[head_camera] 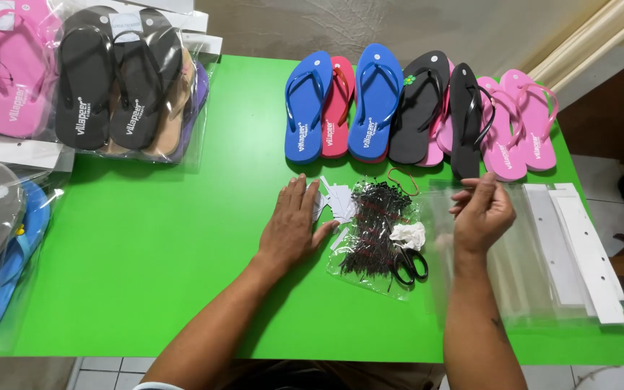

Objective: Cleaning flip-flops with a cloth and attaching small identification tags to the straps at a workstation.

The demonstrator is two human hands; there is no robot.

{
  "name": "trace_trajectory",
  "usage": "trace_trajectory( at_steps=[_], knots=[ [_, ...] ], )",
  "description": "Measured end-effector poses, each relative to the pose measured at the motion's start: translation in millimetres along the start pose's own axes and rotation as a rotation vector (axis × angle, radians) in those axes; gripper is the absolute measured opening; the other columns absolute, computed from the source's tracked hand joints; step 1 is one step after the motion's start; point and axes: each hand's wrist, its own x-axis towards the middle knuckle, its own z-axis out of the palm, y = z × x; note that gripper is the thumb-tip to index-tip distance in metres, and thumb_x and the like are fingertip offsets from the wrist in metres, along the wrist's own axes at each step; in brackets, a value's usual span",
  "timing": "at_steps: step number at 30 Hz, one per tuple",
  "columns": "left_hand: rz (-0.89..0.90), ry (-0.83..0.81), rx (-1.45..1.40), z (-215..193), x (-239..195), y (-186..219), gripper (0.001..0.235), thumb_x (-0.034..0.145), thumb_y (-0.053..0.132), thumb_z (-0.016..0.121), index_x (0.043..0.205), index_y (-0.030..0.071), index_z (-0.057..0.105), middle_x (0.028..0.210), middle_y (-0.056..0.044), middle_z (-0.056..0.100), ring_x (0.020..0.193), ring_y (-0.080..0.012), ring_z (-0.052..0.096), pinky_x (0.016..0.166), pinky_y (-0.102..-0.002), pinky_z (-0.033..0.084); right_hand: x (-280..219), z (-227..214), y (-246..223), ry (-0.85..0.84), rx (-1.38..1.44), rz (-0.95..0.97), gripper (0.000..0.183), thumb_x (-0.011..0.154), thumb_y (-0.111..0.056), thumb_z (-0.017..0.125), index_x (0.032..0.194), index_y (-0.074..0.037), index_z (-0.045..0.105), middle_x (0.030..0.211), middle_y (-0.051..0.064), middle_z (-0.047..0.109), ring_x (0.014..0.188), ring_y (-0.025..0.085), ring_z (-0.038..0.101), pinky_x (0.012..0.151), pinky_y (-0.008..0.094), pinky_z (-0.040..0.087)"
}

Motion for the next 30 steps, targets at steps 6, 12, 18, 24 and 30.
trace_trajectory(
  at_steps=[6,12,18,24,30],
  knots=[
    [-0.014,0.131,-0.036,17,21,-3,0.075,0.103,0.054,0.052,0.154,0.001,0.037,0.148,-0.030,0.046,0.146,-0.0435,0.040,0.124,-0.051,0.026,-8,12,22,-0.079,-0.103,-0.010,0.040,0.116,-0.025,0.056,0.085,-0.005,0.072,0.057,0.012,0.062,0.041,0.015,0.055,0.040,0.024,0.045],
    [0.001,0.197,-0.199,18,21,-12,0.068,0.104,0.044,0.054,0.152,0.000,0.038,0.144,-0.031,0.050,0.143,-0.0452,0.043,0.122,-0.053,0.030,-12,12,20,-0.108,-0.296,-0.087,0.042,0.116,-0.029,0.058,0.082,-0.012,0.075,0.053,0.005,0.061,0.042,0.017,0.058,0.049,0.031,0.051],
    [0.015,0.262,-0.266,24,21,-18,0.069,0.102,0.047,0.059,0.150,0.000,0.042,0.141,-0.030,0.054,0.140,-0.0451,0.047,0.120,-0.054,0.034,-15,10,24,-0.153,-0.411,-0.147,0.041,0.116,-0.034,0.060,0.081,-0.018,0.074,0.053,0.000,0.061,0.051,0.020,0.063,0.061,0.034,0.055],
    [0.041,0.264,-0.255,20,18,-18,0.067,0.102,0.043,0.061,0.148,-0.002,0.043,0.139,-0.031,0.055,0.140,-0.0462,0.048,0.120,-0.055,0.034,-16,9,24,-0.191,-0.435,-0.151,0.038,0.115,-0.034,0.063,0.082,-0.019,0.074,0.054,0.001,0.062,0.061,0.024,0.068,0.076,0.039,0.058],
    [0.064,0.286,-0.283,22,18,-21,0.067,0.100,0.040,0.063,0.148,-0.003,0.043,0.136,-0.031,0.056,0.138,-0.0466,0.049,0.120,-0.056,0.035,-18,7,30,-0.210,-0.452,-0.165,0.038,0.115,-0.033,0.065,0.081,-0.020,0.074,0.054,0.000,0.061,0.062,0.022,0.068,0.078,0.037,0.057]
  ],
)
